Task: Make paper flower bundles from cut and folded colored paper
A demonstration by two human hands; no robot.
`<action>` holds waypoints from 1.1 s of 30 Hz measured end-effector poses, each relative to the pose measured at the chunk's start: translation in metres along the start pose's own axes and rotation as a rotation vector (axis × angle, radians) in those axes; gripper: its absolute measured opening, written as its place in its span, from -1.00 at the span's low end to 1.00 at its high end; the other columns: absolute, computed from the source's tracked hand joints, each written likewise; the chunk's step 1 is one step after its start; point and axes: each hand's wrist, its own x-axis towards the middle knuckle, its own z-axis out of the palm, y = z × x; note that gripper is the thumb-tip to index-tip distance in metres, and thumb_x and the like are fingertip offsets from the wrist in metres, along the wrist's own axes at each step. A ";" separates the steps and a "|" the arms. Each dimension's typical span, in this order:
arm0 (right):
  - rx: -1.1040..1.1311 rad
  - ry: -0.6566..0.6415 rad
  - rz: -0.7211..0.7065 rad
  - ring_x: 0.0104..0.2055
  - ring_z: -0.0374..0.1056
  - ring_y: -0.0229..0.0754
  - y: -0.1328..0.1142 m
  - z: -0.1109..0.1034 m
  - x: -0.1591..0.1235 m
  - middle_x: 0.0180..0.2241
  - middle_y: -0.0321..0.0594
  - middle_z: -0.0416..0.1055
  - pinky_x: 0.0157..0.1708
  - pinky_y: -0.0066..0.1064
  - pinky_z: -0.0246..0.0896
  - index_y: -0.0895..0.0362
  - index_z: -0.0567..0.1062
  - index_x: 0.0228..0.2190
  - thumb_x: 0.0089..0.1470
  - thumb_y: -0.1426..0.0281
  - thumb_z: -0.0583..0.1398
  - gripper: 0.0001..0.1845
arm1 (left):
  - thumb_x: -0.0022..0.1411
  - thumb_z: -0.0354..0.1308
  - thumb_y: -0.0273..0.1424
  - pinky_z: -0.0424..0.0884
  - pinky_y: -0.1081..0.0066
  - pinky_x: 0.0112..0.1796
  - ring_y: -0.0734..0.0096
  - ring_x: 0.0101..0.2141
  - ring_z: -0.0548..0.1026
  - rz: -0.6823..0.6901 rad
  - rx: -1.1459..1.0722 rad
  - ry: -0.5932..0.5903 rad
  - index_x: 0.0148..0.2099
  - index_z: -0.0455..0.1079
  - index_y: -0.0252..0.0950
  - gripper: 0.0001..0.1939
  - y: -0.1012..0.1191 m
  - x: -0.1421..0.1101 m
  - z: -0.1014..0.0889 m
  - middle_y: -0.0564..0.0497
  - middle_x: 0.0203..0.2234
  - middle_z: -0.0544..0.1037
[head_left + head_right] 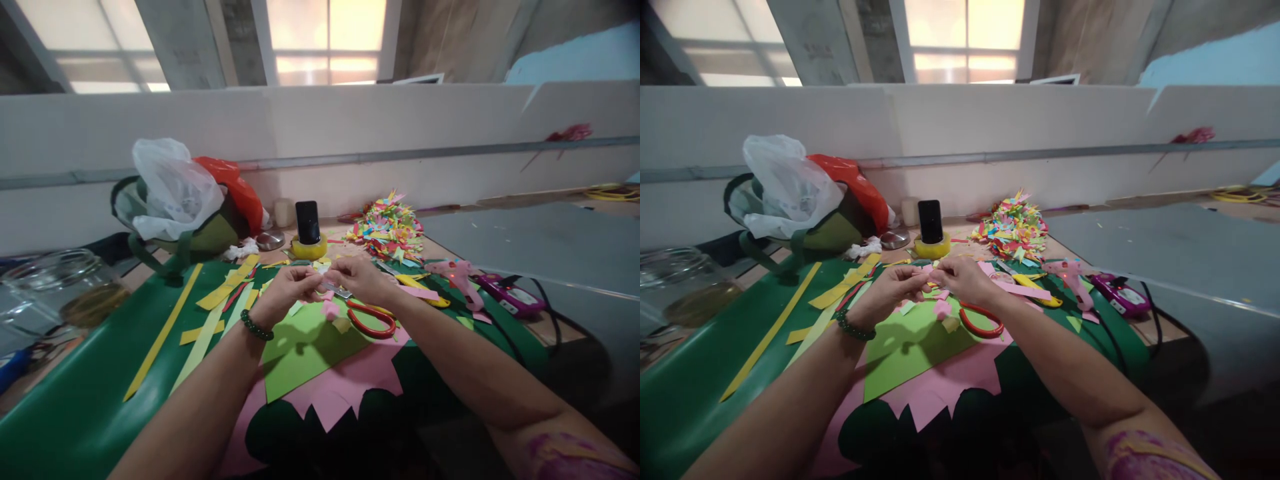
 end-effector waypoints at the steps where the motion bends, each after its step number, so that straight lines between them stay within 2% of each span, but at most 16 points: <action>1: 0.006 -0.018 0.026 -0.58 -0.01 -0.37 0.000 0.001 0.000 -0.68 -0.40 0.10 -0.57 -0.47 -0.14 0.14 0.27 -0.67 0.07 0.31 0.11 -0.66 | -0.12 0.39 -0.12 0.29 0.56 -0.56 0.56 -0.61 0.44 0.004 -0.002 0.006 -0.47 0.41 -0.35 -0.61 -0.001 0.001 0.000 0.02 -0.56 0.56; 4: 0.063 -0.105 0.076 -0.60 0.00 -0.37 0.001 0.000 0.001 -0.69 -0.40 0.13 -0.60 -0.48 -0.13 0.14 0.30 -0.66 0.08 0.25 0.10 -0.64 | -0.12 0.41 -0.16 0.34 0.53 -0.53 0.57 -0.63 0.41 0.015 -0.012 0.015 -0.50 0.39 -0.33 -0.63 0.000 0.001 0.002 0.06 -0.62 0.53; 6: 0.098 -0.130 0.055 -0.60 0.03 -0.36 0.002 -0.001 0.001 -0.68 -0.39 0.16 -0.60 -0.49 -0.09 0.13 0.29 -0.65 0.09 0.26 0.08 -0.65 | -0.14 0.41 -0.16 0.38 0.52 -0.51 0.57 -0.62 0.41 0.017 -0.056 0.026 -0.50 0.40 -0.33 -0.63 0.001 0.000 0.003 0.06 -0.60 0.53; 11: 0.062 -0.006 -0.019 -0.59 0.06 -0.36 0.001 -0.003 0.002 -0.69 -0.36 0.19 -0.57 -0.47 -0.06 0.12 0.26 -0.69 0.06 0.30 0.06 -0.67 | -0.27 0.46 -0.12 0.44 0.49 -0.43 0.55 -0.57 0.45 0.009 -0.233 0.054 -0.48 0.45 -0.35 -0.57 0.001 0.000 0.006 0.05 -0.56 0.56; 15: 0.046 0.057 -0.025 -0.58 0.03 -0.35 0.000 -0.001 0.002 -0.69 -0.37 0.13 -0.55 -0.45 -0.06 0.11 0.22 -0.70 0.06 0.27 0.06 -0.64 | -0.27 0.47 -0.12 0.43 0.51 -0.45 0.56 -0.58 0.46 0.055 -0.248 0.117 -0.49 0.44 -0.35 -0.57 -0.002 0.001 0.009 0.05 -0.59 0.55; 20: 0.054 0.060 -0.027 -0.56 -0.02 -0.35 0.001 -0.002 0.003 -0.68 -0.39 0.05 -0.55 -0.44 -0.11 0.11 0.20 -0.68 0.06 0.25 0.06 -0.64 | -0.18 0.43 -0.08 0.47 0.47 -0.40 0.50 -0.53 0.51 0.045 -0.274 0.052 -0.39 0.47 -0.35 -0.55 -0.003 0.001 0.009 0.01 -0.49 0.60; 22: 0.066 0.044 -0.036 -0.57 -0.03 -0.35 0.003 -0.002 0.003 -0.68 -0.40 0.04 -0.55 -0.44 -0.11 0.11 0.19 -0.69 0.06 0.24 0.06 -0.63 | -0.14 0.42 -0.07 0.47 0.47 -0.40 0.49 -0.53 0.52 0.052 -0.235 0.067 -0.40 0.48 -0.35 -0.56 -0.002 0.001 0.007 -0.01 -0.48 0.60; 25: 0.056 0.065 -0.042 -0.56 -0.02 -0.35 0.004 0.002 0.003 -0.67 -0.39 0.06 -0.54 -0.44 -0.10 0.11 0.21 -0.69 0.07 0.24 0.07 -0.63 | -0.15 0.43 -0.09 0.47 0.48 -0.40 0.47 -0.52 0.53 0.039 -0.201 0.078 -0.44 0.49 -0.34 -0.59 -0.002 0.001 0.006 -0.01 -0.50 0.61; 28: 0.029 0.112 -0.024 -0.54 0.04 -0.33 0.004 0.004 0.003 -0.66 -0.37 0.13 -0.51 -0.44 -0.06 0.13 0.27 -0.67 0.07 0.25 0.09 -0.65 | -0.18 0.46 -0.16 0.48 0.46 -0.36 0.44 -0.49 0.55 0.006 -0.228 0.032 -0.41 0.50 -0.34 -0.62 0.000 0.000 0.006 -0.01 -0.49 0.62; 31: -0.008 0.062 0.005 -0.53 0.11 -0.31 0.004 -0.005 0.002 -0.63 -0.33 0.24 -0.49 -0.44 -0.01 0.14 0.34 -0.62 0.12 0.25 0.05 -0.65 | -0.12 0.46 -0.24 0.49 0.46 -0.35 0.45 -0.48 0.57 -0.017 -0.252 0.032 -0.39 0.51 -0.34 -0.68 0.000 0.000 0.006 -0.01 -0.48 0.63; 33: -0.114 -0.068 0.072 -0.52 0.18 -0.29 0.005 -0.019 0.001 -0.60 -0.28 0.33 -0.50 -0.44 0.00 0.14 0.38 -0.58 0.17 0.26 0.02 -0.64 | -0.05 0.43 -0.32 0.47 0.53 -0.39 0.50 -0.50 0.56 -0.025 -0.278 0.095 -0.40 0.51 -0.35 -0.77 0.001 0.002 0.001 -0.01 -0.47 0.63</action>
